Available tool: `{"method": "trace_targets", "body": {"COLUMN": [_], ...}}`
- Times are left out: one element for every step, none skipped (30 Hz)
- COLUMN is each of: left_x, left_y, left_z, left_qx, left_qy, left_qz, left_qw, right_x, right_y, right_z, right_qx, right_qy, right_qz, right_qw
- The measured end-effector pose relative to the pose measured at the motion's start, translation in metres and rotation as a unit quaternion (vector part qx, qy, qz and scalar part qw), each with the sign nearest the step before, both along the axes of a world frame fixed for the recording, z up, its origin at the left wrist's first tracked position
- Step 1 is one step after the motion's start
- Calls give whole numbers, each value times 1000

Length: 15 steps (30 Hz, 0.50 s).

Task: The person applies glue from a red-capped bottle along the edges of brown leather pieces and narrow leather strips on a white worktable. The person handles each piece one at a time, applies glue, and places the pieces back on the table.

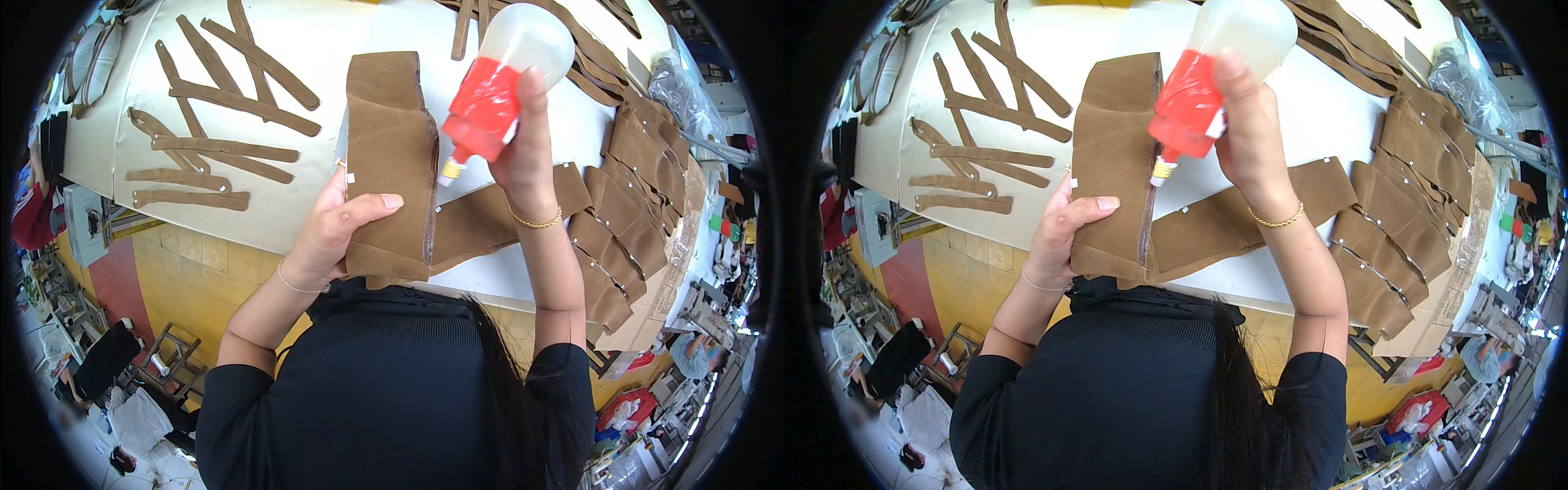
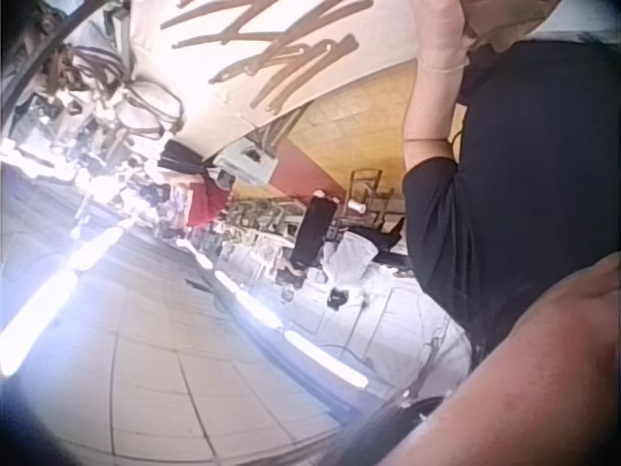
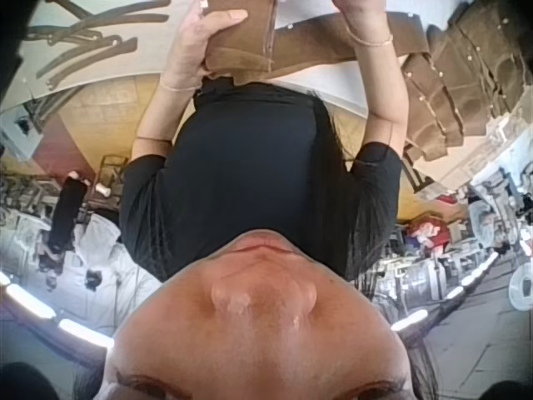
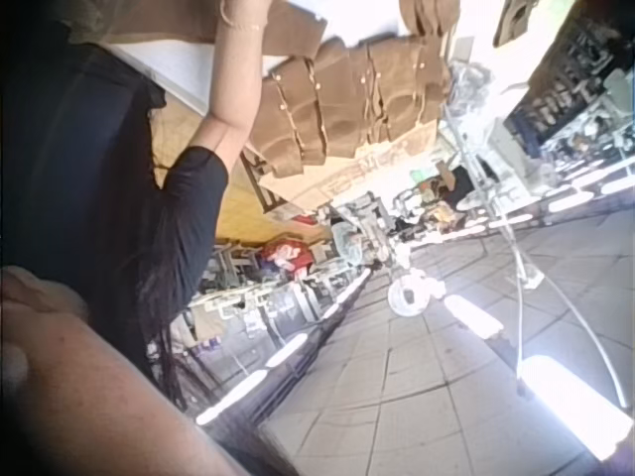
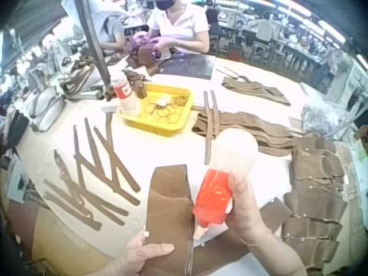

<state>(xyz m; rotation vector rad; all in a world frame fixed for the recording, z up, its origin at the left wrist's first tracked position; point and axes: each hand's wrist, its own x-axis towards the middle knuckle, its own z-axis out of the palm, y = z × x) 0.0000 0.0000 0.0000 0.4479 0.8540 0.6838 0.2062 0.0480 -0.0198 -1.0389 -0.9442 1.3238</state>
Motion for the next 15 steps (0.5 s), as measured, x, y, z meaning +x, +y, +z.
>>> {"method": "trace_targets", "body": {"left_x": [0, 0, 0, 1, 2, 2, 2, 2, 2, 2, 1, 1, 1, 1, 1], "left_y": [0, 0, 2, 1, 1, 0, 0, 0, 0, 0, 0, 0, 0, 0, 0], "left_z": [0, 0, 0, 0, 0, 0, 1, 1, 1, 1, 1, 1, 1, 1, 1], "left_qx": [1, 4, 6, 3, 0, -1, -1, 1, 0, 0, 1, -1, -2, -2, -3], "left_qy": [0, 2, 2, 3, 3, 4, 5, 9, 5, 3, 4, 1, 1, 5, 2], "left_qz": [-2, -5, 4, 14, 24, 24, 25, 25, 25, 24, 22, 23, 23, 22, 25], "left_qw": [1000, 1000, 1000, 1000, 1000, 1000, 1000, 1000, 1000, 1000, 1000, 1000, 1000, 1000, 1000], "right_x": [3, 6, 7, 9, 11, 12, 13, 14, 14, 13, 10, 8, 7, 6, 5], "right_y": [0, 0, 5, 10, 14, 16, 18, 20, 21, 21, 21, 22, 21, 20, 19], "right_z": [-1, -2, -4, -7, -9, -11, -13, -14, -16, -17, -18, -19, -19, -18, -17], "right_qx": [-19, -37, -23, -14, -5, 0, -4, -7, -12, -2, 7, 16, 19, 21, 24], "right_qy": [31, 61, 50, 38, 25, -6, -19, -32, -39, -48, -51, -55, -58, -62, -66], "right_qz": [-4, -9, -26, -43, -60, -73, -75, -77, -83, -82, -86, -89, -86, -83, -79], "right_qw": [999, 997, 998, 998, 998, 997, 997, 996, 996, 995, 995, 994, 994, 994, 994]}}
